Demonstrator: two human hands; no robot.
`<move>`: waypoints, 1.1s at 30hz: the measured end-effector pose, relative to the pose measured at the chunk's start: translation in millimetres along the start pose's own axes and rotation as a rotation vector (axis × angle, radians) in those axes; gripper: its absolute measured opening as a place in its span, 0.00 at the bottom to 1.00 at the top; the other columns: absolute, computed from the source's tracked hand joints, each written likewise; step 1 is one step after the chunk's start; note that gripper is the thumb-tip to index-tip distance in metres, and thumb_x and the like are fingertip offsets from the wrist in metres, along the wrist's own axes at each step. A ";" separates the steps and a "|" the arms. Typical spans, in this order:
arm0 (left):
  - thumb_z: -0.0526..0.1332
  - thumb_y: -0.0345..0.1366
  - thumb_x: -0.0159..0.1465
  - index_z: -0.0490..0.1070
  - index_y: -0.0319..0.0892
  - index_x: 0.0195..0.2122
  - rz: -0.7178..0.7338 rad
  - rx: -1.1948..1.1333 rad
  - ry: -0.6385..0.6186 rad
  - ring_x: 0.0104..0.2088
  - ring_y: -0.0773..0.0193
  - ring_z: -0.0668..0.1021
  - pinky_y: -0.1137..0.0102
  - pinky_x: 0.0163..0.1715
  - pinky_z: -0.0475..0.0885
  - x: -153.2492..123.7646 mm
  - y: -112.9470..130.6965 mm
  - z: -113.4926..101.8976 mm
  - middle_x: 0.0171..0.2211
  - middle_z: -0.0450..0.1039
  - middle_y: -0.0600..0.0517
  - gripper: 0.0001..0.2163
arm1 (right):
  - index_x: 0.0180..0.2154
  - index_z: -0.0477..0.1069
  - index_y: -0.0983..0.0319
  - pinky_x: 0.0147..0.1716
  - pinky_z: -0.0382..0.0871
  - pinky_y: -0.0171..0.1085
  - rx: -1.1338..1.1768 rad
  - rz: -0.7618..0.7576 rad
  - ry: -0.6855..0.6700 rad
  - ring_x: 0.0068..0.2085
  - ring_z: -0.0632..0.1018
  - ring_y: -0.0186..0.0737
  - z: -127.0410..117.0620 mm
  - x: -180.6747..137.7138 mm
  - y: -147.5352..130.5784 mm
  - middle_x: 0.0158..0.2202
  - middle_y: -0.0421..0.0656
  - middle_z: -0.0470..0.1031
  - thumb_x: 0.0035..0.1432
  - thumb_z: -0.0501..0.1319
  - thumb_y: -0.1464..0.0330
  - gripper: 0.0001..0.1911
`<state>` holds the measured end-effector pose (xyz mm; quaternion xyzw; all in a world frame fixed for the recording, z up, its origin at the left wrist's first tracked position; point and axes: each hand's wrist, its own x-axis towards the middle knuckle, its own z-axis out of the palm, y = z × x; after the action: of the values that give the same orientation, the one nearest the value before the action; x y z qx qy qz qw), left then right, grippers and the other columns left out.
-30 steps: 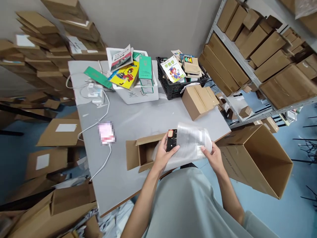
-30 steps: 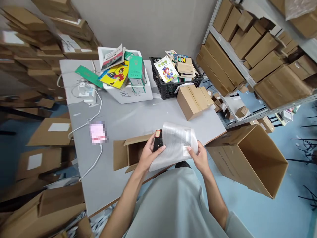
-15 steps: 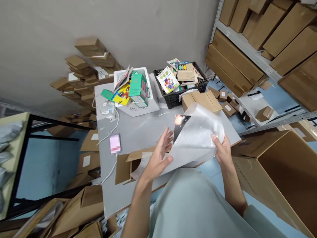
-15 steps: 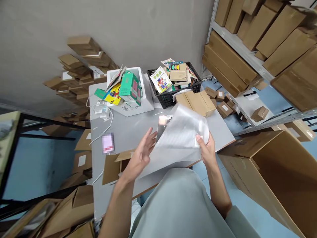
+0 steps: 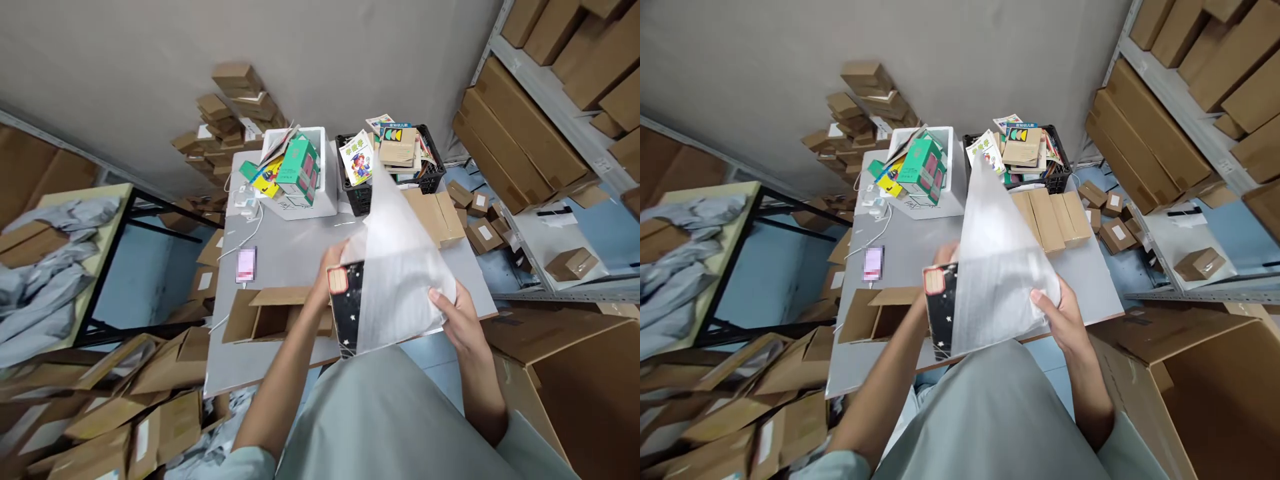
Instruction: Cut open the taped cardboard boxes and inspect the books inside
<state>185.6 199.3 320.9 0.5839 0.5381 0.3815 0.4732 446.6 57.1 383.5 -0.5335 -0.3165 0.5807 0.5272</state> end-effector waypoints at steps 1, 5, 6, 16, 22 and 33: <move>0.72 0.57 0.62 0.79 0.42 0.36 -0.009 -0.060 -0.004 0.35 0.58 0.80 0.65 0.39 0.80 8.9 4.1 -3.2 0.32 0.80 0.52 0.21 | 0.55 0.82 0.58 0.46 0.82 0.43 -0.047 0.023 -0.029 0.47 0.86 0.51 -7.5 -1.1 4.7 0.47 0.46 0.87 0.61 0.78 0.50 0.27; 0.79 0.53 0.52 0.82 0.40 0.40 -0.118 -0.345 -0.159 0.34 0.58 0.82 0.65 0.38 0.81 20.3 19.2 -6.7 0.33 0.82 0.50 0.24 | 0.48 0.82 0.58 0.38 0.78 0.38 -0.182 0.106 -0.034 0.40 0.83 0.47 -35.2 11.1 37.7 0.40 0.43 0.85 0.60 0.78 0.49 0.23; 0.80 0.52 0.51 0.83 0.40 0.42 -0.118 -0.352 -0.223 0.36 0.56 0.83 0.63 0.41 0.82 18.6 21.8 -3.2 0.34 0.83 0.48 0.24 | 0.49 0.81 0.57 0.40 0.79 0.39 -0.173 0.118 -0.010 0.42 0.84 0.48 -39.9 19.2 48.9 0.42 0.43 0.86 0.59 0.78 0.49 0.24; 0.62 0.25 0.62 0.84 0.41 0.45 0.314 0.417 -0.402 0.57 0.44 0.84 0.52 0.65 0.76 30.9 -15.6 88.9 0.50 0.86 0.40 0.15 | 0.59 0.77 0.59 0.64 0.76 0.53 0.018 -0.096 0.316 0.61 0.83 0.56 -51.0 166.4 139.0 0.58 0.51 0.85 0.55 0.74 0.49 0.34; 0.58 0.20 0.59 0.82 0.41 0.48 0.277 0.493 -0.413 0.59 0.45 0.83 0.53 0.64 0.78 40.5 -51.1 110.5 0.51 0.84 0.38 0.20 | 0.60 0.73 0.62 0.62 0.76 0.48 -0.268 -0.116 0.546 0.60 0.82 0.52 -48.0 203.6 155.2 0.61 0.55 0.82 0.60 0.62 0.55 0.30; 0.56 0.42 0.77 0.74 0.45 0.70 0.131 0.207 -0.130 0.71 0.48 0.77 0.52 0.73 0.70 -64.7 -54.1 6.9 0.71 0.75 0.42 0.23 | 0.68 0.67 0.66 0.76 0.57 0.60 -0.689 -0.210 0.663 0.75 0.66 0.62 -44.1 159.6 139.5 0.71 0.66 0.69 0.66 0.61 0.55 0.35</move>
<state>169.3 132.9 271.1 0.6869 0.5036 0.3155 0.4183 470.3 166.1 198.0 -0.7982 -0.3577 0.1847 0.4481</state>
